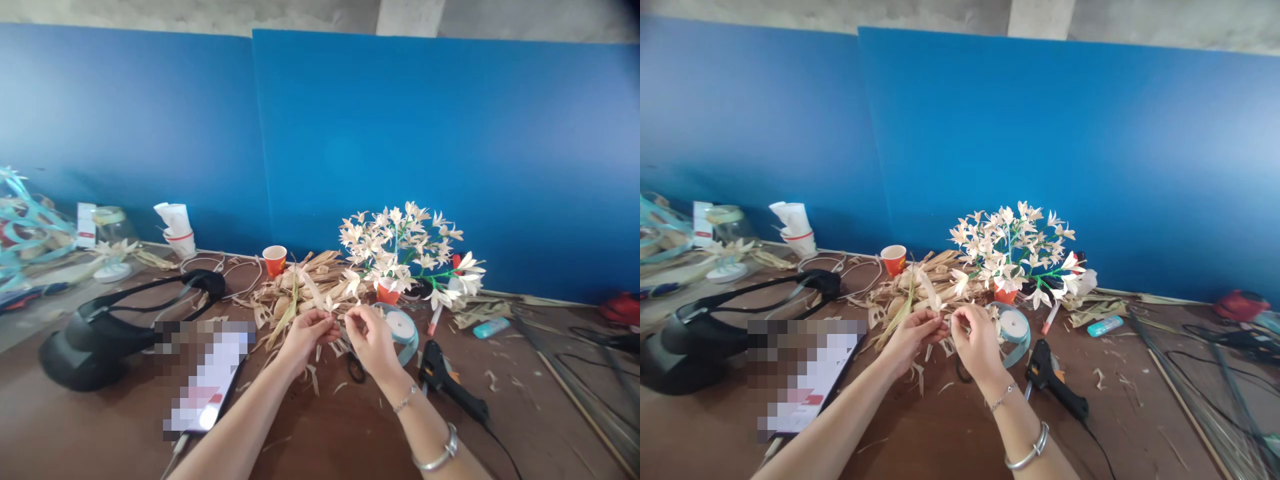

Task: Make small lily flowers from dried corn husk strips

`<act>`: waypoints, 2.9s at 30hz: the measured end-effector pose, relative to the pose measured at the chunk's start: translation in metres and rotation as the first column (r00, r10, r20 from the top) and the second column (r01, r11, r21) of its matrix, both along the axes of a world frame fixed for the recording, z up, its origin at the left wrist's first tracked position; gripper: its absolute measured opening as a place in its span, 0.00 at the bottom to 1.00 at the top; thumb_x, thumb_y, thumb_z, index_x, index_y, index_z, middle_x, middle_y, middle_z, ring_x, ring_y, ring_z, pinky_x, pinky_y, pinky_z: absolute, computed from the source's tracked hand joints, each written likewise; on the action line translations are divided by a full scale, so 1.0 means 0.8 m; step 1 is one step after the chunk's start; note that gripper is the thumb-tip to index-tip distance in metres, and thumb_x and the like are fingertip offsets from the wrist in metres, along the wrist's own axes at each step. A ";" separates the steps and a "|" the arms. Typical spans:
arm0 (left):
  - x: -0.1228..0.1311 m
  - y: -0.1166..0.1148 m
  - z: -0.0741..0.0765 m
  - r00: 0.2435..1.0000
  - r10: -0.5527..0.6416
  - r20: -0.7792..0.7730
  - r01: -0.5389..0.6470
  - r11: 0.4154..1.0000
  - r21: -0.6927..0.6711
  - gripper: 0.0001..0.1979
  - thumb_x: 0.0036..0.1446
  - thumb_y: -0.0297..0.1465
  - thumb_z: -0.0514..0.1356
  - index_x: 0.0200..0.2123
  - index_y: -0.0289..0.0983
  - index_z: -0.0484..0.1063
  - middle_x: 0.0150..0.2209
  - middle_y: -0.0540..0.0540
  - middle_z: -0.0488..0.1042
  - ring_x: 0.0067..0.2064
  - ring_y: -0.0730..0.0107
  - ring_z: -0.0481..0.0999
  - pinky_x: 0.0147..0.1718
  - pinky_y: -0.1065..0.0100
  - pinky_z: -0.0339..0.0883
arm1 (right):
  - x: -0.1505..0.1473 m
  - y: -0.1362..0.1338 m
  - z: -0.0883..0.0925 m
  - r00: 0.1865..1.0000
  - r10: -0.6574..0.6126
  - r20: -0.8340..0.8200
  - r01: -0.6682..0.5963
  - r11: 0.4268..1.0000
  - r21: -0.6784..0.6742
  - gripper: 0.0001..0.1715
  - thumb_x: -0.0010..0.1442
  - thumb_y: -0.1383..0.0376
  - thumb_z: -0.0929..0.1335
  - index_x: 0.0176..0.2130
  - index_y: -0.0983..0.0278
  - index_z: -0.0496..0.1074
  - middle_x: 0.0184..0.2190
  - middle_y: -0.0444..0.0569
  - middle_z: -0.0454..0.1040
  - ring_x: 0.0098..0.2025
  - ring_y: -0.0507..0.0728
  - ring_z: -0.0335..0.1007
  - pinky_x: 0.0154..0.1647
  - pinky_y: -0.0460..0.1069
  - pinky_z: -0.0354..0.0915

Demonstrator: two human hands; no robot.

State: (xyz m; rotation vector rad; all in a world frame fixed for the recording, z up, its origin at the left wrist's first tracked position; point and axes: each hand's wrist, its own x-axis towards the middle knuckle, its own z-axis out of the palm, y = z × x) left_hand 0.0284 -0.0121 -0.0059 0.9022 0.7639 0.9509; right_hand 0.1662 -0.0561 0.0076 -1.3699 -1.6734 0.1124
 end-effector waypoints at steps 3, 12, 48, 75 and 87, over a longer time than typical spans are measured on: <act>0.001 -0.002 0.001 0.998 0.022 -0.054 -0.021 0.999 0.027 0.13 0.39 0.35 0.66 0.25 0.32 0.69 0.21 0.47 0.75 0.22 0.75 0.74 0.24 0.76 0.68 | 0.000 -0.003 0.004 0.990 0.002 0.139 -0.012 0.997 0.076 0.07 0.56 0.69 0.60 0.29 0.63 0.65 0.28 0.48 0.69 0.34 0.55 0.63 0.36 0.49 0.59; 0.002 -0.001 -0.007 0.993 0.027 -0.118 -0.017 0.996 0.085 0.16 0.38 0.36 0.66 0.28 0.33 0.68 0.20 0.48 0.74 0.21 0.73 0.73 0.21 0.75 0.66 | -0.001 -0.003 0.003 0.937 -0.063 0.343 0.020 0.991 0.129 0.08 0.57 0.70 0.60 0.29 0.63 0.66 0.28 0.49 0.67 0.34 0.56 0.61 0.37 0.50 0.58; 0.008 -0.008 -0.008 0.951 0.190 -0.243 -0.097 0.932 0.349 0.09 0.43 0.34 0.61 0.25 0.32 0.70 0.17 0.52 0.70 0.18 0.74 0.71 0.17 0.75 0.65 | -0.006 -0.010 0.005 0.986 -0.007 0.165 -0.018 0.989 0.147 0.06 0.52 0.65 0.63 0.33 0.64 0.64 0.29 0.48 0.65 0.34 0.56 0.60 0.37 0.51 0.56; 0.001 -0.010 -0.014 0.819 0.513 -0.258 -0.134 0.608 0.782 0.07 0.49 0.33 0.57 0.27 0.37 0.74 0.26 0.47 0.76 0.27 0.69 0.73 0.28 0.71 0.67 | -0.018 -0.003 0.012 0.563 -0.035 -0.826 -0.430 0.840 -0.330 0.10 0.45 0.62 0.67 0.19 0.66 0.66 0.14 0.39 0.59 0.19 0.47 0.50 0.21 0.44 0.46; -0.001 -0.015 -0.014 0.722 0.655 -0.222 -0.074 0.391 0.917 0.07 0.52 0.29 0.55 0.31 0.38 0.74 0.29 0.46 0.77 0.32 0.69 0.74 0.35 0.70 0.66 | -0.030 -0.013 0.022 0.399 -0.066 -0.915 -0.528 0.799 -0.288 0.09 0.45 0.63 0.66 0.20 0.66 0.66 0.15 0.40 0.63 0.18 0.46 0.53 0.19 0.44 0.47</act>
